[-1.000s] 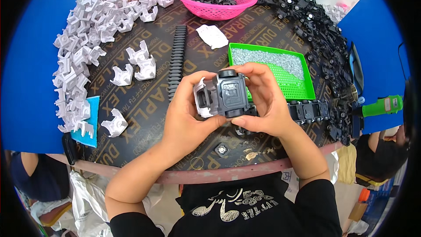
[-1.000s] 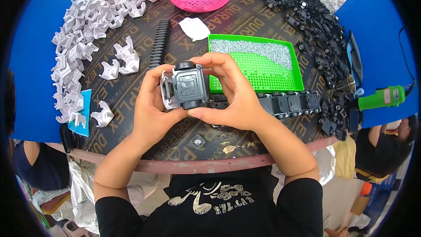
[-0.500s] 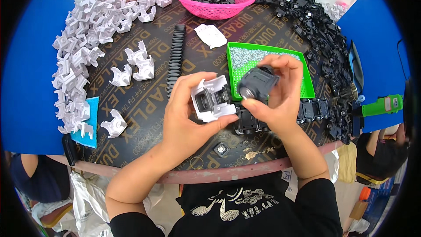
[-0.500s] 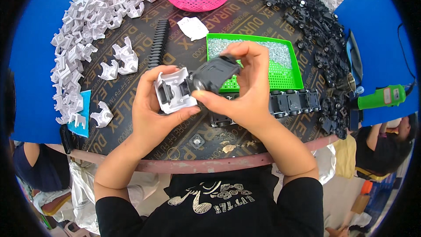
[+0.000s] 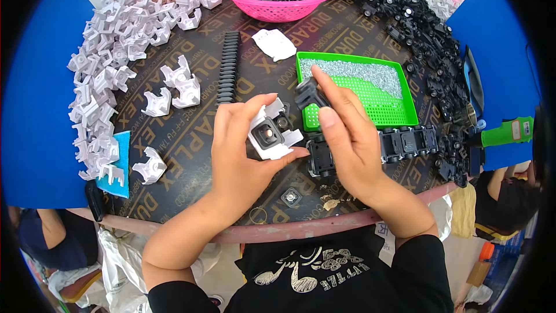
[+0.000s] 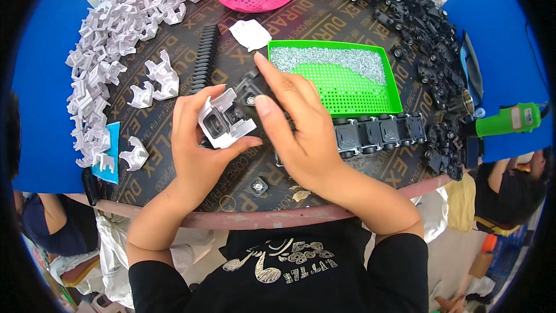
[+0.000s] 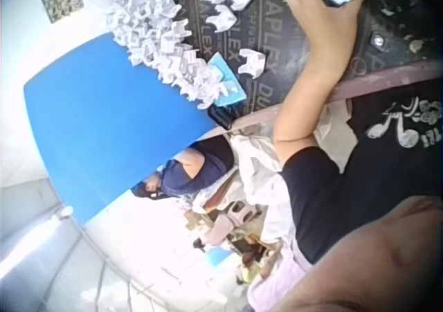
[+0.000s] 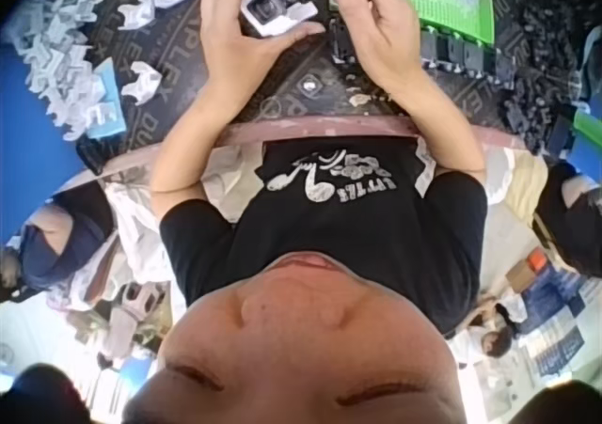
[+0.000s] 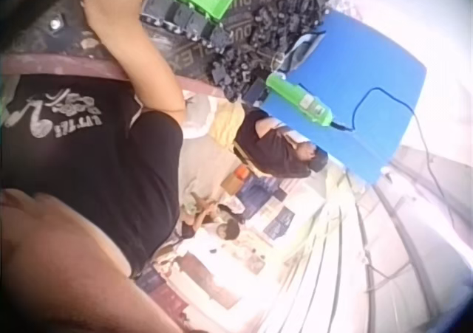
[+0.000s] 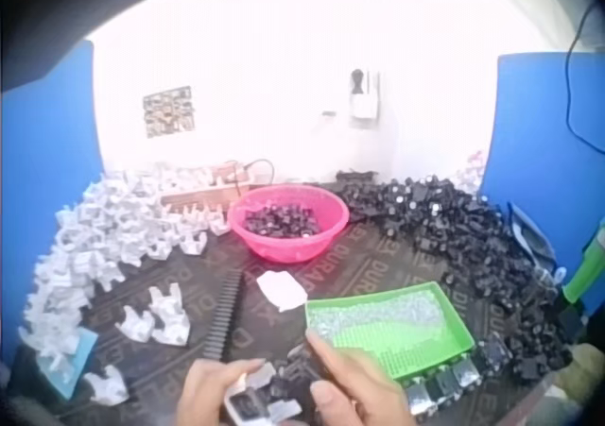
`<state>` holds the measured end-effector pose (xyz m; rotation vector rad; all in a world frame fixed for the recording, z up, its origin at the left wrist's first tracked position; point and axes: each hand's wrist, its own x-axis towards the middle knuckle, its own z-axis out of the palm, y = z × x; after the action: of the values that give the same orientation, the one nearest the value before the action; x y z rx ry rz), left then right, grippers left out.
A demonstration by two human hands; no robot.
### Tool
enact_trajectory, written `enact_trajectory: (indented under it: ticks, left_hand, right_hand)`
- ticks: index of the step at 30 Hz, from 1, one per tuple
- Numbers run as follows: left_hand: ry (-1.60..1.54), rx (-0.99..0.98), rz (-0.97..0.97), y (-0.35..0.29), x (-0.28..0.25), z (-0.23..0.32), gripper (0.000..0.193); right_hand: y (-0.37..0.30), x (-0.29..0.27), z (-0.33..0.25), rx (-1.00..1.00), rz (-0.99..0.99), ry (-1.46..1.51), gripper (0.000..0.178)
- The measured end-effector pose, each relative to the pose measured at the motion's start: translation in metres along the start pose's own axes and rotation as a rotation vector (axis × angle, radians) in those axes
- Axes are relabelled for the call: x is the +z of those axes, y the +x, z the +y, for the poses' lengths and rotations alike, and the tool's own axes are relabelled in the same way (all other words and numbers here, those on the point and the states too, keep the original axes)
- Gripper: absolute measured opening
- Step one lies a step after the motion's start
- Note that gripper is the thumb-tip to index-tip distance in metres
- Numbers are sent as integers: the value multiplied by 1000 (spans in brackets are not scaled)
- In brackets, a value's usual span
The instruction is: Assembling small plastic components for a toy or electronic device in a factory setting.
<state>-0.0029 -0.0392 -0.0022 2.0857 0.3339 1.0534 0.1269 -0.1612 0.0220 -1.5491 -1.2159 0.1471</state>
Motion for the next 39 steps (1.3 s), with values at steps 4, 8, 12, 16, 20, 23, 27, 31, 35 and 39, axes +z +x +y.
enact_trajectory:
  ticks: [4,8,12,16,20,23,27,31,35,39]
  left_hand:
    - [208,47,-7,-1,2,10,77]
    - [258,132,11,-2,3,11,81]
    - [266,125,32,-4,9,14,81]
    - [297,186,61,-4,11,13,81]
    - [304,194,46,-5,11,13,81]
    - [322,198,60,-4,9,13,82]
    - [300,132,41,-3,5,6,85]
    - [167,144,54,-3,11,1,78]
    - [186,261,121,-5,9,-1,73]
    - [248,383,187,-9,9,-3,70]
  right_hand:
    - [-10,22,-1,-43,28,-30,50]
    - [-10,24,-4,-41,34,-14,45]
    - [-17,32,0,9,145,78,44]
    - [-19,33,-8,231,182,347,44]
    - [-22,33,-11,218,122,314,43]
    - [-19,29,1,-27,-4,84,49]
    - [-8,15,-2,61,-210,233,58]
    - [-14,20,-2,154,32,433,50]
    - [-21,22,-4,98,66,269,40]
    - [-23,14,-11,41,16,221,43]
